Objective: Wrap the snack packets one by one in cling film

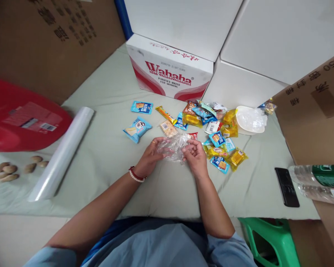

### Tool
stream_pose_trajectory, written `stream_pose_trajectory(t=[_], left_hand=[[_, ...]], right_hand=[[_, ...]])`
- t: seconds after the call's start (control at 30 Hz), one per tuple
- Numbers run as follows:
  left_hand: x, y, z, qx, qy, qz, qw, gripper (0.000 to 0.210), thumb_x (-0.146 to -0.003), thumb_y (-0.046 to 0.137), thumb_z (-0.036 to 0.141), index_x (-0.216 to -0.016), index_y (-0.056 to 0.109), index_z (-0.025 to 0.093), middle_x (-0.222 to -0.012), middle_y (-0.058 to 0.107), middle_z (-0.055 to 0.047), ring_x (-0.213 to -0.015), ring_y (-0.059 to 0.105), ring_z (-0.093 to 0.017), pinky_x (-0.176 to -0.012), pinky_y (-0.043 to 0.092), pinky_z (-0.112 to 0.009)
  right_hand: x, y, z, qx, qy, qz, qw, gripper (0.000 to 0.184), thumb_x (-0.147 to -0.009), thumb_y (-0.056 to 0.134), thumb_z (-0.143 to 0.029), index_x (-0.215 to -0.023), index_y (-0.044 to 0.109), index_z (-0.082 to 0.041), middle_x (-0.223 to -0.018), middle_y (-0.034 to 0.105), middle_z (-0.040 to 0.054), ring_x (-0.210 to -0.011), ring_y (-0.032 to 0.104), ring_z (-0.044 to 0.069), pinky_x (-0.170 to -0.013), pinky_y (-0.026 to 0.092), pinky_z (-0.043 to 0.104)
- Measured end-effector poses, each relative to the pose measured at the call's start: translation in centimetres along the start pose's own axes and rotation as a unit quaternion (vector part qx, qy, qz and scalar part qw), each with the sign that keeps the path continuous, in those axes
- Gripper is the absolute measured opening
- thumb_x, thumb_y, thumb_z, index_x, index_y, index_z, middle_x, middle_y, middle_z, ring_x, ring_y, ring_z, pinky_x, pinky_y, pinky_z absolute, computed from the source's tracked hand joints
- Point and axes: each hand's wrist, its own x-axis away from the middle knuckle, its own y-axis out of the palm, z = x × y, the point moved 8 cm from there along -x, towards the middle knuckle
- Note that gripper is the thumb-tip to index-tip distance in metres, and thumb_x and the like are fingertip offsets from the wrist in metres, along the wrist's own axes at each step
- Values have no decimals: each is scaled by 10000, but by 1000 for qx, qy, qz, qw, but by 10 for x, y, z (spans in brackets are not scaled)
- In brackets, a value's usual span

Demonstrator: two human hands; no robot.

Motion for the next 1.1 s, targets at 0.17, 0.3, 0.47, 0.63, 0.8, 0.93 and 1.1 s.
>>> stream_pose_trajectory(t=[0.17,0.3,0.47,0.63,0.8,0.93,1.1], left_hand=[[3,-8,3,-210,38,89,973,364,-830,733,539,-807,654,184,-699,605,7,-644,531,-150,-601,406,-268],[4,-15,9,-184,63,117,974,517,-918,579,657,-674,596,202,-520,477,31,-515,431,-130,-523,328,-270],[-2,-37,11,-37,65,191,979,536,-892,588,722,-718,554,216,-499,441,55,-434,356,-106,-436,273,-253],[-7,-47,18,0,70,211,975,522,-849,636,713,-714,562,213,-482,391,66,-418,316,-97,-410,228,-252],[-3,-31,25,-55,62,139,987,526,-860,607,723,-872,666,200,-538,457,49,-450,347,-110,-432,232,-258],[-3,-20,23,-105,60,81,989,550,-899,553,715,-936,702,186,-532,479,41,-471,379,-119,-481,287,-258],[-5,-45,39,-184,125,189,957,360,-822,716,499,-999,699,186,-780,578,-2,-651,504,-149,-613,420,-264]], right_hand=[[15,23,-23,220,-89,-89,967,214,-845,769,-423,-897,754,-215,-740,618,-7,-655,512,131,-628,438,267],[26,6,-34,189,-82,-29,978,219,-889,743,-430,-870,755,-212,-798,664,1,-697,535,134,-673,429,269],[39,-50,-21,27,-36,143,989,276,-809,829,-448,-898,719,-212,-845,660,-16,-678,511,109,-642,413,247],[48,-86,-16,-24,-40,171,984,306,-724,882,-430,-855,703,-219,-836,659,-9,-723,552,134,-673,448,280],[59,-95,-19,4,-20,145,989,375,-750,844,-544,-892,731,-216,-939,700,31,-868,628,184,-789,510,331],[58,-92,-24,77,-33,125,989,402,-713,875,-526,-936,759,-213,-977,717,47,-911,636,199,-833,520,349],[61,-89,-36,124,-78,178,973,300,-775,839,-455,-896,752,-195,-837,686,17,-701,566,145,-651,466,274]])
